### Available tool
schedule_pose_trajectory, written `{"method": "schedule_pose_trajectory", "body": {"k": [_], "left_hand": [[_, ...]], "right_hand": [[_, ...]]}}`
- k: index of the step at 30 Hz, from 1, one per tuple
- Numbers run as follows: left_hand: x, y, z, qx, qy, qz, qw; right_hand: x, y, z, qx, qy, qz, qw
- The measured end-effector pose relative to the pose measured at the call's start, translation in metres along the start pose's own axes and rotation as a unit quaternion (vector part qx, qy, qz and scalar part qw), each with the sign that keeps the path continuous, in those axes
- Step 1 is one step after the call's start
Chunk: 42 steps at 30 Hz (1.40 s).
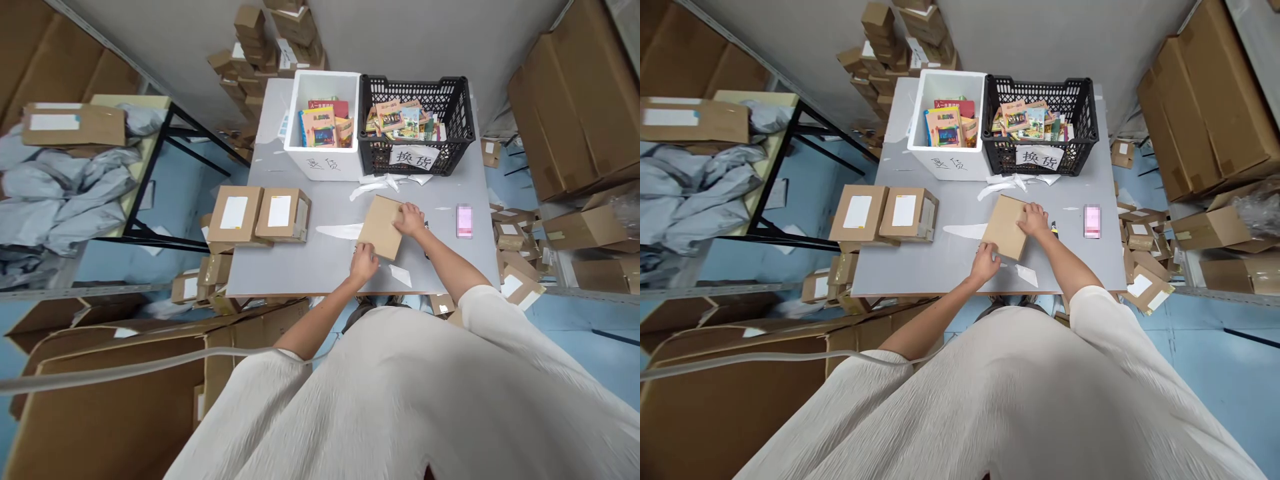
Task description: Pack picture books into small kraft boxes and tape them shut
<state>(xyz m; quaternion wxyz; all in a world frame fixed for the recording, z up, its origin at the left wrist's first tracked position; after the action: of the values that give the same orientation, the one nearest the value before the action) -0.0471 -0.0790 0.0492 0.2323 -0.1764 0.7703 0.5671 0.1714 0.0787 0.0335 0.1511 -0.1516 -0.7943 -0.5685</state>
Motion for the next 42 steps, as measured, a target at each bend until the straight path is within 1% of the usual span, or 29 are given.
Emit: {"method": "schedule_pose_trajectory", "body": {"k": [3,6,10,14,18,21,23,26,28,31,33,35,38,42], "left_hand": [[0.007,0.004,0.007,-0.013,-0.006,0.006,1.000],[0.016,0.014,0.017,-0.019,-0.003,0.006,1.000],[0.029,0.031,0.032,-0.008,0.003,-0.008,1.000],[0.034,0.043,0.047,0.012,-0.018,-0.017,1.000],[0.031,0.046,0.056,0.032,-0.054,-0.027,0.998],[0.030,0.045,0.061,0.020,-0.060,-0.047,0.997],[0.031,0.044,0.066,0.007,-0.046,-0.063,0.997],[0.033,0.042,0.075,-0.003,-0.019,-0.088,0.996],[0.032,0.041,0.080,0.010,0.000,-0.119,0.993],[0.029,0.040,0.085,0.038,0.028,-0.183,0.982],[0.025,0.041,0.087,0.035,0.048,-0.210,0.976],[0.021,0.043,0.088,0.023,0.078,-0.222,0.972],[0.012,0.044,0.090,-0.006,0.118,-0.236,0.965],[-0.002,0.045,0.094,-0.087,0.112,-0.262,0.955]], "right_hand": [[0.000,0.000,-0.017,-0.019,-0.054,0.002,0.998],[-0.003,-0.003,-0.040,-0.037,-0.109,0.001,0.993],[-0.013,-0.011,-0.074,-0.052,-0.142,0.017,0.988],[-0.024,-0.022,-0.105,-0.041,-0.179,0.050,0.982],[-0.035,-0.029,-0.125,-0.034,-0.229,0.077,0.970],[-0.042,-0.029,-0.135,-0.054,-0.250,0.103,0.961],[-0.044,-0.028,-0.139,-0.077,-0.245,0.124,0.959],[-0.043,-0.025,-0.140,-0.103,-0.233,0.154,0.955],[-0.041,-0.022,-0.135,-0.108,-0.233,0.177,0.950],[-0.037,-0.016,-0.120,-0.099,-0.226,0.233,0.941],[-0.036,-0.012,-0.109,-0.085,-0.219,0.267,0.935],[-0.037,-0.007,-0.100,-0.067,-0.220,0.279,0.932],[-0.045,0.000,-0.088,-0.047,-0.231,0.287,0.928],[-0.059,0.011,-0.072,-0.068,-0.197,0.333,0.920]]}}
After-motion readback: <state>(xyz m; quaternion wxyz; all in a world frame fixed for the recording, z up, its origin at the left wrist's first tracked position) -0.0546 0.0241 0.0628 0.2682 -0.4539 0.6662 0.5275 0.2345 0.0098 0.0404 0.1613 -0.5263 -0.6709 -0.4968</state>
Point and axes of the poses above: each hand's wrist, its own z-axis towards the middle knuckle, its own y-axis out of the back of the hand, x = y × z, the point moved 1 cm from there along z, towards the middle knuckle, and after that the axes turned 9 degrees about -y, right-handed, at the moved point
